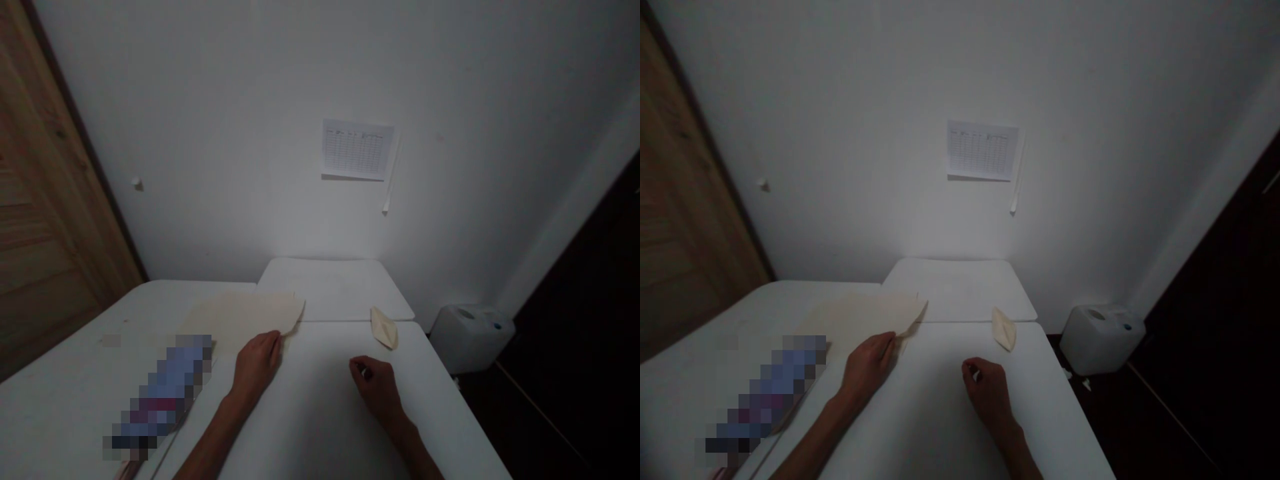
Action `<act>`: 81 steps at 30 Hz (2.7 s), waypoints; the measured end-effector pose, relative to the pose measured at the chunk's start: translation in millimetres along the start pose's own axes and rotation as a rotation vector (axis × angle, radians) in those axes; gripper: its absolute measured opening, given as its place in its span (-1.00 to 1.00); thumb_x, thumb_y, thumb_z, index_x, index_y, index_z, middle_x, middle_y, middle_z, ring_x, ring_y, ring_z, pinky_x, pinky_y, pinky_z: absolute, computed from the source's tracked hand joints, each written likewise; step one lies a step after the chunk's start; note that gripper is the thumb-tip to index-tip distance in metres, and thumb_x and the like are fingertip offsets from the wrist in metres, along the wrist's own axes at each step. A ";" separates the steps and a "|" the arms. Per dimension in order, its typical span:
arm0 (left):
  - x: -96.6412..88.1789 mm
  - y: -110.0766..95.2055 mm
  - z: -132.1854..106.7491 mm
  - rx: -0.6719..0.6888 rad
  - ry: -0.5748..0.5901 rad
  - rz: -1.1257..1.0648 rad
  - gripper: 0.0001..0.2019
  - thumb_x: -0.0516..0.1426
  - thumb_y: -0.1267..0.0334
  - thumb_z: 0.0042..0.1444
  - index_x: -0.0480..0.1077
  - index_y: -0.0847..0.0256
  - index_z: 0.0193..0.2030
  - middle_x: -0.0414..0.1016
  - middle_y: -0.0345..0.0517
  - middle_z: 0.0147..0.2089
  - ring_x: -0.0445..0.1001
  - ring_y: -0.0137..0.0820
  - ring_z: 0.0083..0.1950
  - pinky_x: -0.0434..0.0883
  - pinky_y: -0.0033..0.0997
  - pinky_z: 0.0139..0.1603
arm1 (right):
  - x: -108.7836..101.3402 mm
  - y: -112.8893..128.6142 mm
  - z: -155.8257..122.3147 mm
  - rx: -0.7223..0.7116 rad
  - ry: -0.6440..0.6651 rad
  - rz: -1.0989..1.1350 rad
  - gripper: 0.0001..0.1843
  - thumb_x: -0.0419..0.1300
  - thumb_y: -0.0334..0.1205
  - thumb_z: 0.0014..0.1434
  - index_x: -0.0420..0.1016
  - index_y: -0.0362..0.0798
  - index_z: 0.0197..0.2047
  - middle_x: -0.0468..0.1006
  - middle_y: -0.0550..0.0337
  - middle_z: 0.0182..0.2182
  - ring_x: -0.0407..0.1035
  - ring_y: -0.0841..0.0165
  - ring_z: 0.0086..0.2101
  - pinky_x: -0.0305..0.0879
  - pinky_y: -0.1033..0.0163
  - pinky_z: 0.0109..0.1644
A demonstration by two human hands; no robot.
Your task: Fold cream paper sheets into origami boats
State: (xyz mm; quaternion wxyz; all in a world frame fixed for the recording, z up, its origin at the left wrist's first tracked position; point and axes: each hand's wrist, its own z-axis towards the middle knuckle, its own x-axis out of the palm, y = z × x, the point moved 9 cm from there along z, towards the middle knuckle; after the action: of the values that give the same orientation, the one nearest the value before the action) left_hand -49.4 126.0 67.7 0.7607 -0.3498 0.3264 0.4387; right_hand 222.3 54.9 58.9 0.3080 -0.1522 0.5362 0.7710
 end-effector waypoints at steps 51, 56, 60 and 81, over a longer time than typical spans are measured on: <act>29.8 33.5 -33.9 -0.674 0.175 -0.882 -0.56 0.18 -0.13 -0.16 0.47 0.30 -0.44 0.28 -0.27 -0.74 0.17 -0.48 -0.74 0.08 -0.51 -0.70 | 11.3 -61.2 19.7 0.301 -0.006 0.611 -0.42 0.23 0.27 -0.03 0.55 -0.13 -0.25 0.59 -0.01 -0.37 0.48 0.21 -0.34 0.42 0.18 -0.28; 41.1 26.8 -37.1 -0.649 0.254 -0.875 -0.56 0.14 -0.14 -0.13 0.44 0.28 -0.45 0.27 -0.27 -0.79 0.18 -0.46 -0.77 0.09 -0.52 -0.72 | 3.9 -51.1 17.3 0.167 -0.060 0.388 -0.57 0.20 0.06 -0.01 0.54 -0.15 -0.26 0.59 0.02 -0.33 0.46 0.17 -0.31 0.39 0.19 -0.24; 49.1 17.0 -40.1 -0.653 0.312 -0.904 -0.56 0.13 -0.15 -0.12 0.42 0.27 -0.45 0.26 -0.28 -0.82 0.15 -0.47 -0.79 0.09 -0.53 -0.74 | 7.8 -45.0 17.2 0.155 -0.007 0.356 -0.59 0.16 0.01 0.02 0.55 -0.14 -0.21 0.60 0.04 -0.31 0.45 0.16 -0.31 0.39 0.20 -0.26; 51.1 -42.0 -44.1 -0.595 0.343 -1.150 -0.56 0.13 -0.18 0.02 0.37 0.24 -0.45 0.27 -0.28 -0.82 0.07 -0.55 -0.82 -0.03 -0.59 -0.75 | 48.7 -22.0 0.9 0.342 0.253 0.925 0.11 0.48 -0.08 -0.21 -0.05 -0.03 0.29 0.57 -0.02 -0.14 0.49 0.05 -0.18 0.43 -0.04 -0.13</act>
State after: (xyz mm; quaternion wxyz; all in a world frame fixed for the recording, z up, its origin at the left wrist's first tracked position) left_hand 0.4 96.8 13.1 0.6819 -0.7277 0.0697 -0.0270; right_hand 199.2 76.0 15.6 -0.1122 0.0616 0.6990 0.7035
